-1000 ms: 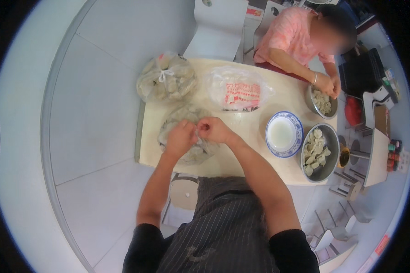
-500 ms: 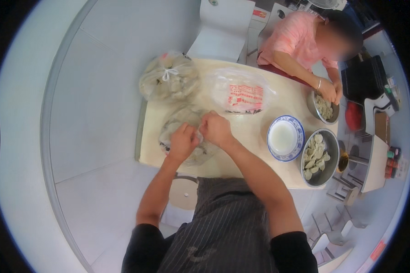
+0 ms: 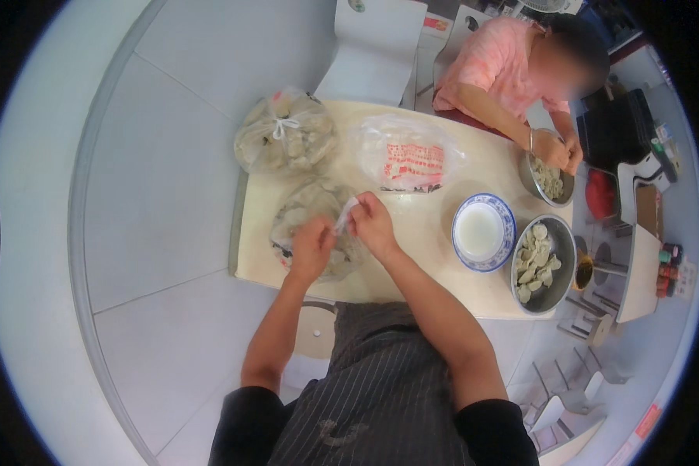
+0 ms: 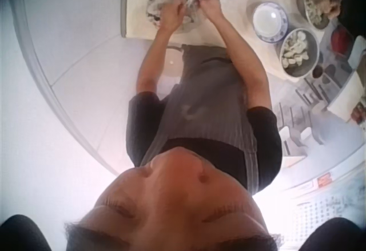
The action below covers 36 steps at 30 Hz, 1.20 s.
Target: The person forms dumplings by hand, placing them into a metal bowl. Another person across the table also forms dumplings. The camera wearer then places finished dumplings into a plastic bag and ties it shut.
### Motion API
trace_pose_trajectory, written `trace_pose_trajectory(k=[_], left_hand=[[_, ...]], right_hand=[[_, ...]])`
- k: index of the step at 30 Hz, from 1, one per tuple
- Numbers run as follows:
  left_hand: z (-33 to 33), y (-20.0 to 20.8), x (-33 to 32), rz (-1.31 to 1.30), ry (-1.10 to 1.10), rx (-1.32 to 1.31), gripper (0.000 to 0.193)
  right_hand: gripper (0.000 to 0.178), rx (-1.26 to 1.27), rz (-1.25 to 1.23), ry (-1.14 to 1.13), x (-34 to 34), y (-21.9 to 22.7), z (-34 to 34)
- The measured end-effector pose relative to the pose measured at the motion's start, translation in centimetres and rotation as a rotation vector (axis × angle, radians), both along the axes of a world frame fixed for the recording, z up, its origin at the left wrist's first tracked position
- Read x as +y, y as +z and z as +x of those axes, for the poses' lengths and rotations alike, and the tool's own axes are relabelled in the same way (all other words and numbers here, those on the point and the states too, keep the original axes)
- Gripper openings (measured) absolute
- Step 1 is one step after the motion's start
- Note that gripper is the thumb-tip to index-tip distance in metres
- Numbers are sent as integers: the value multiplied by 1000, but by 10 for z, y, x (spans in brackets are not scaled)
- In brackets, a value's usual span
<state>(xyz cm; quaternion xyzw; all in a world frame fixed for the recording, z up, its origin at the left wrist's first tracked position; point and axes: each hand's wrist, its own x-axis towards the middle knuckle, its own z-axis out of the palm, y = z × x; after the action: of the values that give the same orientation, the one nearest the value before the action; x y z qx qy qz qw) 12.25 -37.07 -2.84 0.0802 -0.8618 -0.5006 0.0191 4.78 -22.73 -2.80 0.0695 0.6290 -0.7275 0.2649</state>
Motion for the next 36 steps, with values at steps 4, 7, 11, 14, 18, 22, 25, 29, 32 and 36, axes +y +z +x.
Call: trace_pose_trajectory(k=[4, 7, 11, 14, 18, 22, 25, 29, 32, 36], left_hand=[[0, 12, 2, -125, -143, 155, 17], [5, 17, -11, -185, -303, 155, 20], [8, 48, -18, -110, -261, 272, 23], [21, 56, -20, 70, -109, 155, 25], [27, 70, -32, 113, -126, -139, 29], [34, 85, -43, 18, -174, -51, 26], [42, 67, -36, -213, -323, -17, 22], [49, 72, -29, -421, -653, -613, 20], [35, 76, -24, -408, -636, -487, 24], [-1, 57, -17, -335, -658, -327, 30]], right_hand=[[12, -135, -74, 55, 11, 4, 2], [18, -139, -84, 50, 15, 7, -4], [26, 315, 135, 101, 32, -10, -7], [30, 706, 368, 344, 14, 2, 15], [32, 520, 689, 502, 12, 11, 16], [26, 458, 467, 359, 33, -14, 10], [23, 276, -57, 304, 42, -13, 12], [22, -27, -104, 688, 59, 34, 31], [21, 188, 317, 773, 57, 37, 51], [19, 811, 555, 430, 43, 11, 51]])
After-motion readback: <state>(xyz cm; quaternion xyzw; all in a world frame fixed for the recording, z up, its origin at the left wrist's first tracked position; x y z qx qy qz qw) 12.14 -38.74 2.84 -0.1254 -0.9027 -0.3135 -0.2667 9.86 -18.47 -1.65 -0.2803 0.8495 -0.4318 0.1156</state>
